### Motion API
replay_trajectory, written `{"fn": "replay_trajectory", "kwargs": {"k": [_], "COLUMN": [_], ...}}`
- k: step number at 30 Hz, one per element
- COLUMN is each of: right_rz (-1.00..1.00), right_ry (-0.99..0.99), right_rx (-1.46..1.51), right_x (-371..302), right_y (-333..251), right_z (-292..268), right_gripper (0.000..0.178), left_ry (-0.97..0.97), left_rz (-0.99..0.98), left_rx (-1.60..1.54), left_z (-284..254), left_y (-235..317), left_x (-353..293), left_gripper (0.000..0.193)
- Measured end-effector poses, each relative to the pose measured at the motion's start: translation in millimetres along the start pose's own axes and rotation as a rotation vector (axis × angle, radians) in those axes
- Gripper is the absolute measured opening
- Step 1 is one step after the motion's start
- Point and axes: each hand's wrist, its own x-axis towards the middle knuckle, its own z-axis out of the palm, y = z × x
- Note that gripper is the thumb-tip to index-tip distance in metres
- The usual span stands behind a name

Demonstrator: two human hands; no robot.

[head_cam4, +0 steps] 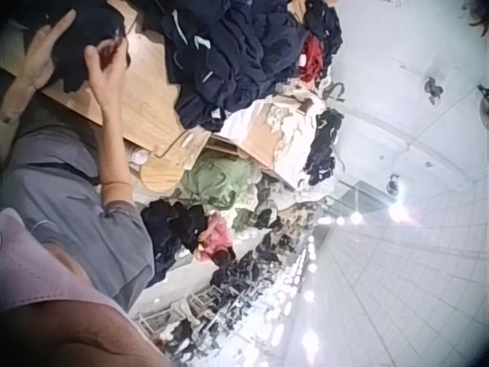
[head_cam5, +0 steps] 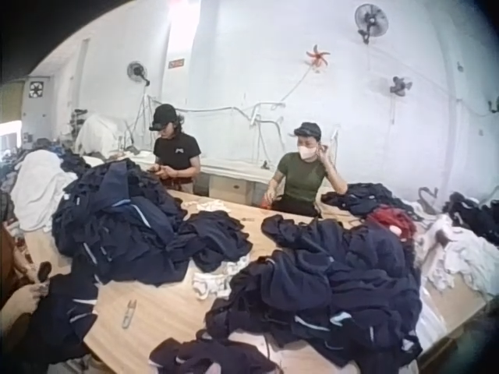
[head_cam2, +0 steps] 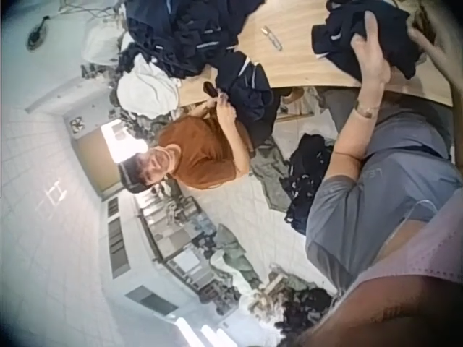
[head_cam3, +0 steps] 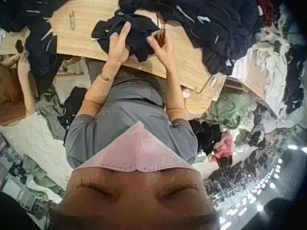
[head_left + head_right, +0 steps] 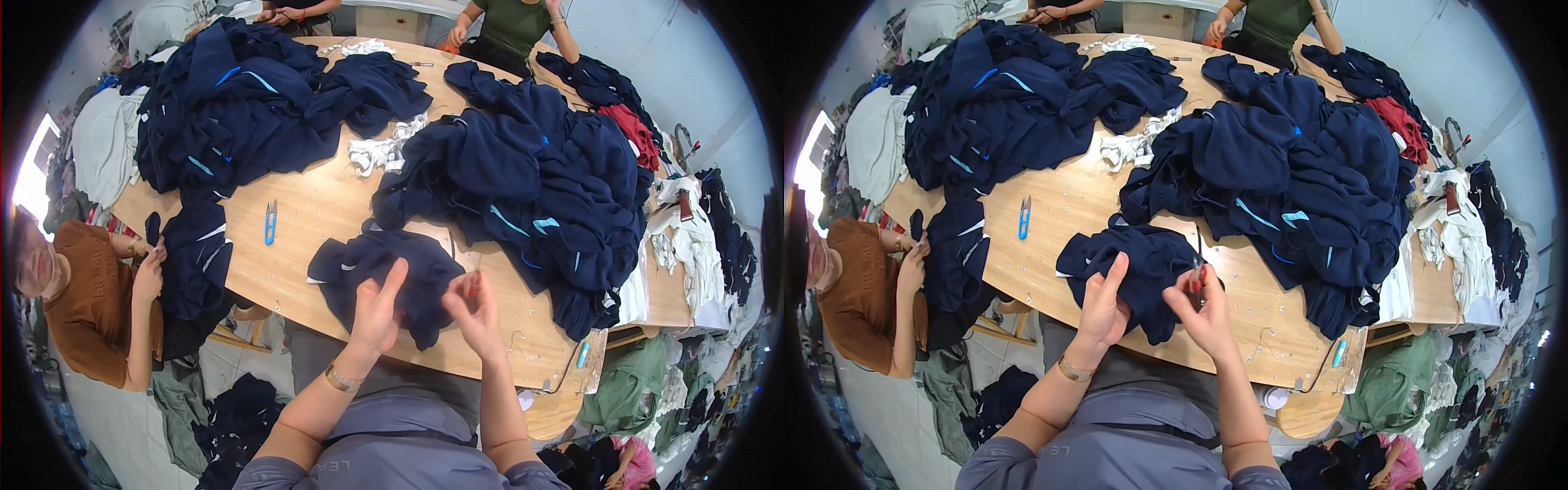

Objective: Trim loose threads from navy blue jackets using a small pair of snips.

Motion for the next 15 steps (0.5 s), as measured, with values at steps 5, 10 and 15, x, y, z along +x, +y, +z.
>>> {"fn": "replay_trajectory", "kwargs": {"k": [5, 10, 15], "right_rz": [0.142, 0.13, 0.108], "right_ry": [-0.112, -0.088, -0.045], "right_rx": [0.167, 0.292, 0.261], "right_x": [-3.7, -0.2, 1.3], "right_y": [2.9, 7.4, 14.8], "right_z": [2.4, 6.7, 4.9], "right_gripper": [0.034, 0.031, 0.031], "left_ry": [-0.039, -0.016, -0.029], "left_rz": [0.053, -0.264, -0.394], "left_rx": [0.106, -0.003, 0.048], "left_z": [1.0, -3.6, -18.6], "left_y": [1.4, 8.4, 13.0], "left_x": [-0.3, -4.5, -2.4], "left_gripper": [0.019, 0.023, 0.026]}}
